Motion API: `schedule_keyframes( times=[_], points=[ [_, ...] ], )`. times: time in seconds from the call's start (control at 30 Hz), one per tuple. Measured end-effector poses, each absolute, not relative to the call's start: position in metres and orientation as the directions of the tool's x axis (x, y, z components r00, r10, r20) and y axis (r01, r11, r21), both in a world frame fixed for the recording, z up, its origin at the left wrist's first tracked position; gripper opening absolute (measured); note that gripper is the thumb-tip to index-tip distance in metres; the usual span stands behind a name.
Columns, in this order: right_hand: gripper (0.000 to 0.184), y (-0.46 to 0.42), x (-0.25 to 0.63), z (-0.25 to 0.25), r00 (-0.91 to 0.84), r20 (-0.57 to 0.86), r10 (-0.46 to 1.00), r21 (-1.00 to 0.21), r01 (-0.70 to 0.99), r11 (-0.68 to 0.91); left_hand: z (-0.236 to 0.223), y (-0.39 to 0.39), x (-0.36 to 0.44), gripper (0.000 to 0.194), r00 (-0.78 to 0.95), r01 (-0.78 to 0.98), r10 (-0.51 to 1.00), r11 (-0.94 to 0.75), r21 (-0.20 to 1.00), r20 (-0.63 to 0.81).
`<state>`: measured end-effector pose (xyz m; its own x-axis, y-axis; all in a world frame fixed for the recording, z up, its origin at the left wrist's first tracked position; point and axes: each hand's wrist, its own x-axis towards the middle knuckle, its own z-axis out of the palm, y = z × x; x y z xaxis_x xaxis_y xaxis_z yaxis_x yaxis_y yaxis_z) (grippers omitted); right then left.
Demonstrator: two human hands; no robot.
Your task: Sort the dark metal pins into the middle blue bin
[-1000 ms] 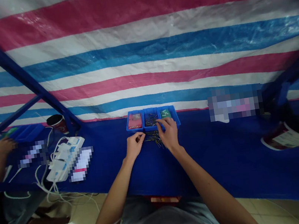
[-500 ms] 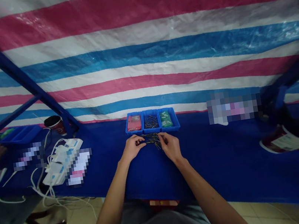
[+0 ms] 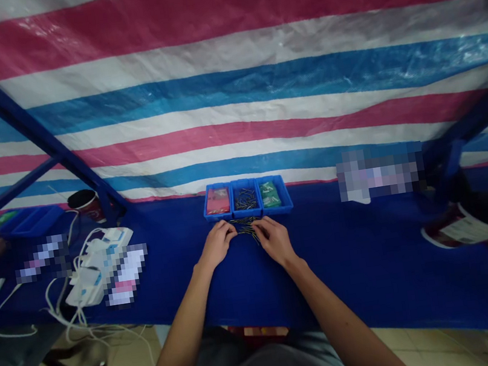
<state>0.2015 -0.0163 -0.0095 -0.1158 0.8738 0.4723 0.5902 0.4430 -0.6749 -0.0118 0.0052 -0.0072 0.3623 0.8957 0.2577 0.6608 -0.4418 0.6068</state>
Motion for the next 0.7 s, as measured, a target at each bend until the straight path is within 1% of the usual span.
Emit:
schedule_keyframes(
  times=[0.1, 0.17, 0.23, 0.33, 0.5, 0.57, 0.7],
  points=[
    [0.020, -0.017, 0.200, -0.007, -0.239, 0.495, 0.835, -0.574, 0.632, 0.521, -0.006, 0.003, -0.010, 0.011, 0.366, 0.690, 0.895, -0.445, 0.571, 0.256],
    [0.018, -0.017, 0.199, -0.006, -0.303, 0.485, 0.821, -0.513, 0.662, 0.547, -0.004, 0.001, -0.009, 0.010, 0.373, 0.692, 0.894, -0.446, 0.568, 0.247],
    [0.018, -0.017, 0.199, -0.006, -0.344, 0.464, 0.816, -0.488, 0.669, 0.560, -0.002, 0.000, -0.008, 0.010, 0.388, 0.678, 0.892, -0.447, 0.584, 0.232],
    [0.019, -0.016, 0.199, -0.007, -0.356, 0.458, 0.815, -0.496, 0.658, 0.566, 0.003, -0.002, -0.008, 0.013, 0.411, 0.644, 0.886, -0.450, 0.619, 0.217],
    [0.018, -0.015, 0.199, -0.007, -0.344, 0.469, 0.813, -0.507, 0.649, 0.567, 0.009, -0.005, -0.007, 0.014, 0.409, 0.610, 0.883, -0.453, 0.650, 0.232],
    [0.019, -0.015, 0.200, -0.007, -0.325, 0.485, 0.812, -0.520, 0.639, 0.567, 0.010, -0.006, -0.006, 0.013, 0.405, 0.599, 0.884, -0.449, 0.663, 0.234],
    [0.017, -0.015, 0.200, -0.009, -0.252, 0.531, 0.809, -0.569, 0.602, 0.561, 0.010, -0.007, -0.003, 0.019, 0.416, 0.579, 0.876, -0.464, 0.670, 0.246]
  ],
)
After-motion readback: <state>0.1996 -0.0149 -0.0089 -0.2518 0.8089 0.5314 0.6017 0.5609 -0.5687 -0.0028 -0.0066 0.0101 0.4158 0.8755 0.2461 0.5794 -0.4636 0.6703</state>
